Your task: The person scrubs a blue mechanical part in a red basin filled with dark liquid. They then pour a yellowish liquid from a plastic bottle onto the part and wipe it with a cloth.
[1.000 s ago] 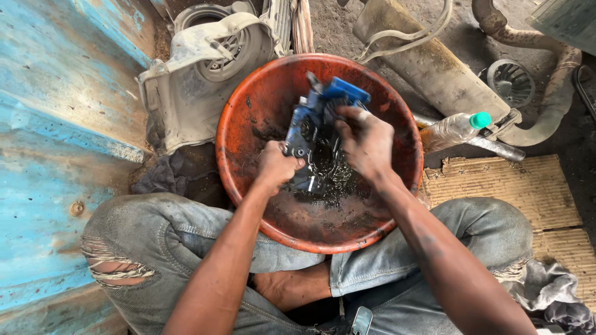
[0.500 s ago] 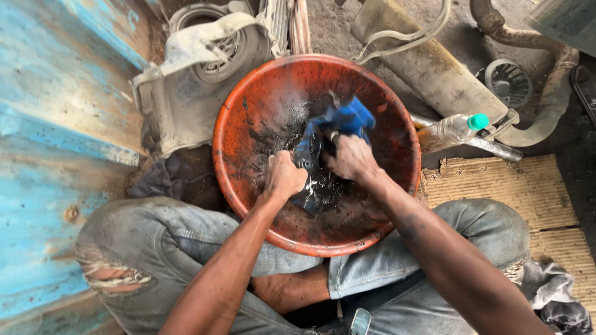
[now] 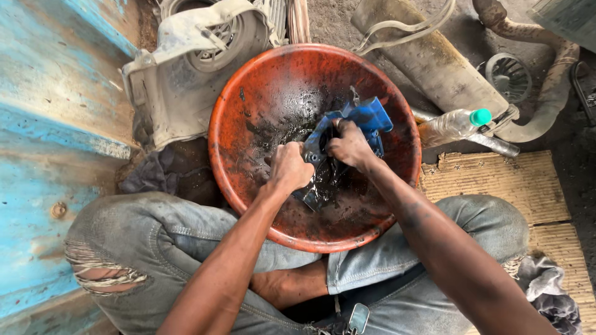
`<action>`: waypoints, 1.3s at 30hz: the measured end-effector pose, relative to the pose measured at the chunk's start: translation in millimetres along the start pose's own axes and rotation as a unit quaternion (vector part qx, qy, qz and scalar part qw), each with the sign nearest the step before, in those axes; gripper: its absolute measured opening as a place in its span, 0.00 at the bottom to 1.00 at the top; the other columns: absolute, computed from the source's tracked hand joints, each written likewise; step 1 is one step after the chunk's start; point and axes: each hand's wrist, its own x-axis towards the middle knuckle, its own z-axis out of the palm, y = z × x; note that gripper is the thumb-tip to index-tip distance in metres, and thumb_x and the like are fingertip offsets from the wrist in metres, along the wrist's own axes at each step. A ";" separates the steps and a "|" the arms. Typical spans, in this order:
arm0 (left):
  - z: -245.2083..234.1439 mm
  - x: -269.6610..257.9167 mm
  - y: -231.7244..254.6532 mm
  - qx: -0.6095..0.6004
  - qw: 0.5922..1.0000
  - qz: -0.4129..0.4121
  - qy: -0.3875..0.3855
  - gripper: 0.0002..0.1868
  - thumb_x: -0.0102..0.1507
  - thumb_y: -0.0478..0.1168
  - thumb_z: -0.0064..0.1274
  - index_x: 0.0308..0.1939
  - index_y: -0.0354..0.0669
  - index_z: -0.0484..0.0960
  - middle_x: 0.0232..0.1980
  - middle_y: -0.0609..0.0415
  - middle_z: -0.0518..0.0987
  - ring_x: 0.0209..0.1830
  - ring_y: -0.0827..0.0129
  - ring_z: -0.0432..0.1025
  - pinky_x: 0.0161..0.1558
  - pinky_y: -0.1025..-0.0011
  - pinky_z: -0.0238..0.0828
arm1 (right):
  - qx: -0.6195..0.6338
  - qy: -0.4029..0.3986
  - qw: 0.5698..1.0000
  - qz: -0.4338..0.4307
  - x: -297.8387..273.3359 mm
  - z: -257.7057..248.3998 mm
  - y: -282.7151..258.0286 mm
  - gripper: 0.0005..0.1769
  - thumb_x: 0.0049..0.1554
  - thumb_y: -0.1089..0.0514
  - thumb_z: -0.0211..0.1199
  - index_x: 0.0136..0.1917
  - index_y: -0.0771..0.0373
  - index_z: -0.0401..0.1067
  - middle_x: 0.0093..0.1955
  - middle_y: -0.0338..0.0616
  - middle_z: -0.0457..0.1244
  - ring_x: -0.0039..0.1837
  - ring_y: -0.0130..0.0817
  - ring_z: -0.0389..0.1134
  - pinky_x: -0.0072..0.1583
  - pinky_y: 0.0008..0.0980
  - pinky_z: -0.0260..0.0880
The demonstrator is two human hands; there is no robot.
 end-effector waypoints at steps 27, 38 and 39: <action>-7.3 -44.8 14.1 0.187 0.925 0.255 0.212 0.15 0.50 0.26 0.55 0.42 0.31 0.79 0.42 0.37 0.81 0.48 0.44 0.74 0.55 0.51 0.71 | -0.015 0.180 0.934 -0.308 -58.0 -8.0 -22.7 0.38 0.49 0.71 0.55 0.74 0.63 0.66 0.65 0.58 0.67 0.64 0.54 0.70 0.66 0.46 0.68; -0.8 -42.1 5.0 0.241 0.899 0.283 0.231 0.20 0.52 0.29 0.55 0.49 0.29 0.78 0.47 0.35 0.80 0.51 0.42 0.74 0.65 0.52 0.67 | -0.272 0.102 0.956 -0.045 -80.4 -5.0 -16.1 0.21 0.52 0.55 0.62 0.58 0.64 0.70 0.52 0.66 0.66 0.52 0.61 0.70 0.56 0.52 0.72; -1.9 -42.3 3.7 0.237 0.900 0.280 0.236 0.20 0.52 0.29 0.55 0.50 0.29 0.78 0.48 0.36 0.80 0.52 0.42 0.74 0.65 0.52 0.67 | -0.267 0.112 0.956 -0.054 -79.8 -4.3 -15.2 0.23 0.51 0.55 0.63 0.59 0.65 0.70 0.51 0.66 0.66 0.51 0.62 0.70 0.55 0.52 0.72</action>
